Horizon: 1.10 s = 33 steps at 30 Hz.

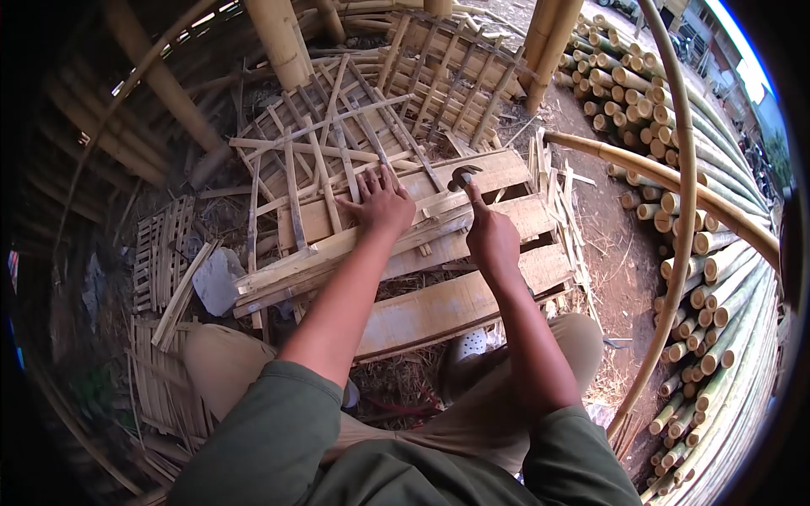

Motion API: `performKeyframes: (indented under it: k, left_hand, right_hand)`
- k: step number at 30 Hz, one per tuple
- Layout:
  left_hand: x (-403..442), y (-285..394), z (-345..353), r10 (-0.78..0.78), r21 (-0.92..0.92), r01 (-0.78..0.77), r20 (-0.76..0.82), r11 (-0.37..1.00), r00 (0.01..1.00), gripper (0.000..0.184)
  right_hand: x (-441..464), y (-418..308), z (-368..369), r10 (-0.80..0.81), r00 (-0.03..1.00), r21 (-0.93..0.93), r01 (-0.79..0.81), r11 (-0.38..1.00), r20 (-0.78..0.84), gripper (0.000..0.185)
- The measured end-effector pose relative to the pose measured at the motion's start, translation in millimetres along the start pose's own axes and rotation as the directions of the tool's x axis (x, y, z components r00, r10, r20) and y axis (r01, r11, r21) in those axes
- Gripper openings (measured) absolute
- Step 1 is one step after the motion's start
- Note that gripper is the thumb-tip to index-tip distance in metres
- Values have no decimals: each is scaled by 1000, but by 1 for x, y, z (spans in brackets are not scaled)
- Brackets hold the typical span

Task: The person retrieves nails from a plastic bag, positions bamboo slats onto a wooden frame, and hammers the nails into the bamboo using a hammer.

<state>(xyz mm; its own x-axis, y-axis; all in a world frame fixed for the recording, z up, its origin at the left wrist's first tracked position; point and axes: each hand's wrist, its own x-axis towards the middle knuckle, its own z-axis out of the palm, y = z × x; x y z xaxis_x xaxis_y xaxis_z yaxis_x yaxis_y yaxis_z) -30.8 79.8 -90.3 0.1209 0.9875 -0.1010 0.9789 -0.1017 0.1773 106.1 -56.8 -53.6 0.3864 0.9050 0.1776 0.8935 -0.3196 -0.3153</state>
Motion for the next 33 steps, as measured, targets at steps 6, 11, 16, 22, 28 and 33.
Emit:
performKeyframes:
  k: [6, 11, 16, 22, 28, 33]
  left_hand:
    - [0, 0, 4, -10, -20, 10, 0, 1000, 1000, 64]
    - [0, 1, 0, -12, -12, 12, 21, 1000, 1000, 63]
    - [0, 1, 0, -17, -4, 17, 29, 1000, 999, 63]
    - [0, 1, 1, -20, -12, 20, 37, 1000, 999, 62]
    - [1, 1, 1, -25, -8, 26, 30, 1000, 999, 62]
    - [0, 2, 0, -27, -19, 28, 28, 999, 999, 62]
  right_hand:
    - [-1, -5, -1, 225, 965, 239, -188, 953, -137, 42]
    - [7, 16, 20, 46, 999, 334, -37, 942, -21, 30]
    - [6, 6, 15, 94, 995, 378, -72, 923, -40, 29]
    - [5, 5, 21, 106, 994, 393, -83, 916, -37, 31]
    - [4, -3, 14, 130, 991, 352, -110, 929, -33, 31]
    - [2, -2, 14, 135, 990, 322, -117, 940, -33, 31]
